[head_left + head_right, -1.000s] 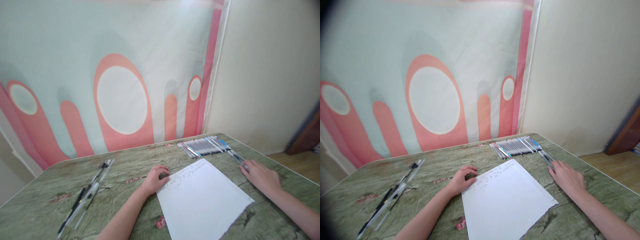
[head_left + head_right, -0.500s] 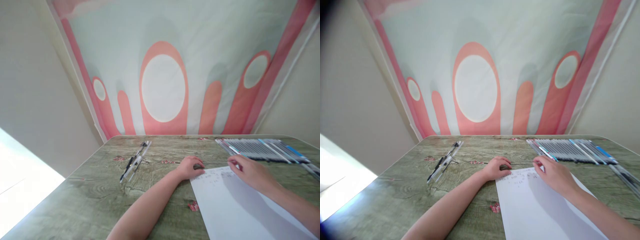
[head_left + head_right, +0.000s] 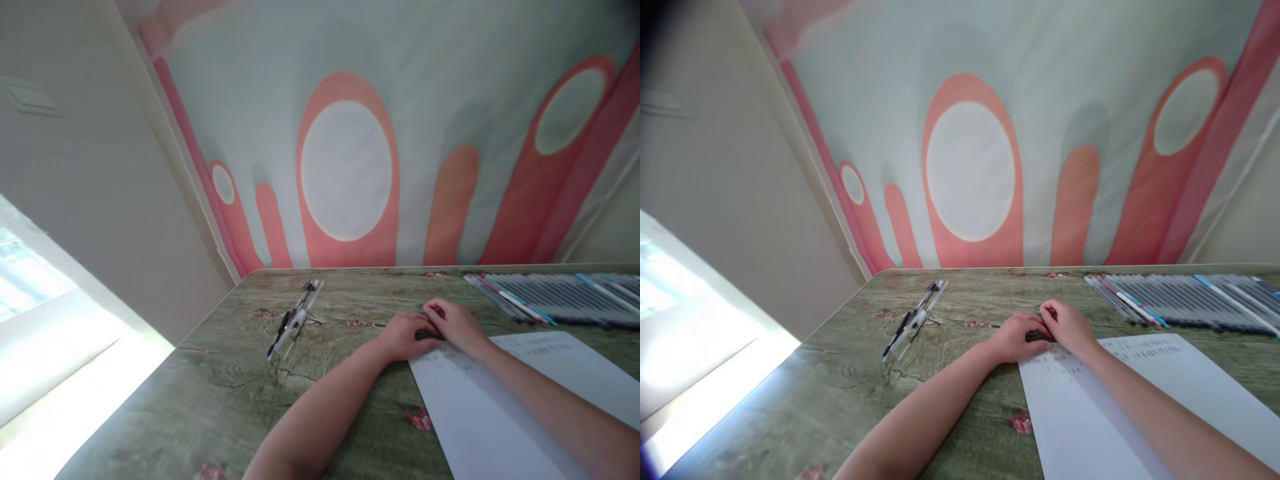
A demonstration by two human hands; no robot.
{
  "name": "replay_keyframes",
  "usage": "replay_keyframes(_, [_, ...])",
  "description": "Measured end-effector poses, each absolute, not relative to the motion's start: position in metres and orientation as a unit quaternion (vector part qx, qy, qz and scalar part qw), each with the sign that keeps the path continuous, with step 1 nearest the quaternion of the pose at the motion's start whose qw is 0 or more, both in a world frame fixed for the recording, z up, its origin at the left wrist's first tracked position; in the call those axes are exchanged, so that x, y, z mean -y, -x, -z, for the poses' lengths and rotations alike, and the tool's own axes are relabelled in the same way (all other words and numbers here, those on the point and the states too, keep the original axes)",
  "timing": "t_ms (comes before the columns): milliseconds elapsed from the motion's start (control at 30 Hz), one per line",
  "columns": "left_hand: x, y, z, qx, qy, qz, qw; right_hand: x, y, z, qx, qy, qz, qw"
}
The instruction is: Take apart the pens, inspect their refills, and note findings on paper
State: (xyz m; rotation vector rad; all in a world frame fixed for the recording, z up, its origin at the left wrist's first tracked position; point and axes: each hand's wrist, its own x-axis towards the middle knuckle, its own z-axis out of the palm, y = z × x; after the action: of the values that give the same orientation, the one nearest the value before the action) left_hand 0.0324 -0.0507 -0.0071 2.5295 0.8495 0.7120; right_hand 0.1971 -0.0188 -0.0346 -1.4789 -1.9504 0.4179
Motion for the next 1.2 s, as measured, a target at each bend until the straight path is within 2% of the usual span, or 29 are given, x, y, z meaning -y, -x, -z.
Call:
replay_keyframes(100, [0.048,-0.023,-0.005,-0.309,-0.902,-0.217,0.208,0.021,-0.197,0.033,0.756,0.561,-0.153,0.302])
replay_keyframes(233, [0.038,0.012,-0.032,-0.456,-0.845,-0.178,0.214,0.024,-0.194,0.029,0.761,0.567,-0.134,0.286])
replay_keyframes(400, [0.047,0.091,-0.053,-0.602,-0.760,-0.208,0.128,0.026,-0.195,0.029,0.771,0.555,-0.127,0.285])
replay_keyframes(533, [0.075,0.154,-0.050,-0.716,-0.676,-0.171,0.028,0.026,-0.196,0.030,0.771,0.557,-0.124,0.284])
replay_keyframes(700, [0.102,0.188,-0.037,-0.749,-0.643,-0.159,-0.010,0.026,-0.195,0.031,0.773,0.554,-0.126,0.282])
replay_keyframes(933, [0.112,0.185,-0.025,-0.737,-0.650,-0.174,-0.060,0.025,-0.196,0.034,0.776,0.551,-0.128,0.277])
replay_keyframes(1200, [0.116,0.179,-0.024,-0.744,-0.649,-0.155,-0.042,0.026,-0.197,0.031,0.780,0.548,-0.132,0.272])
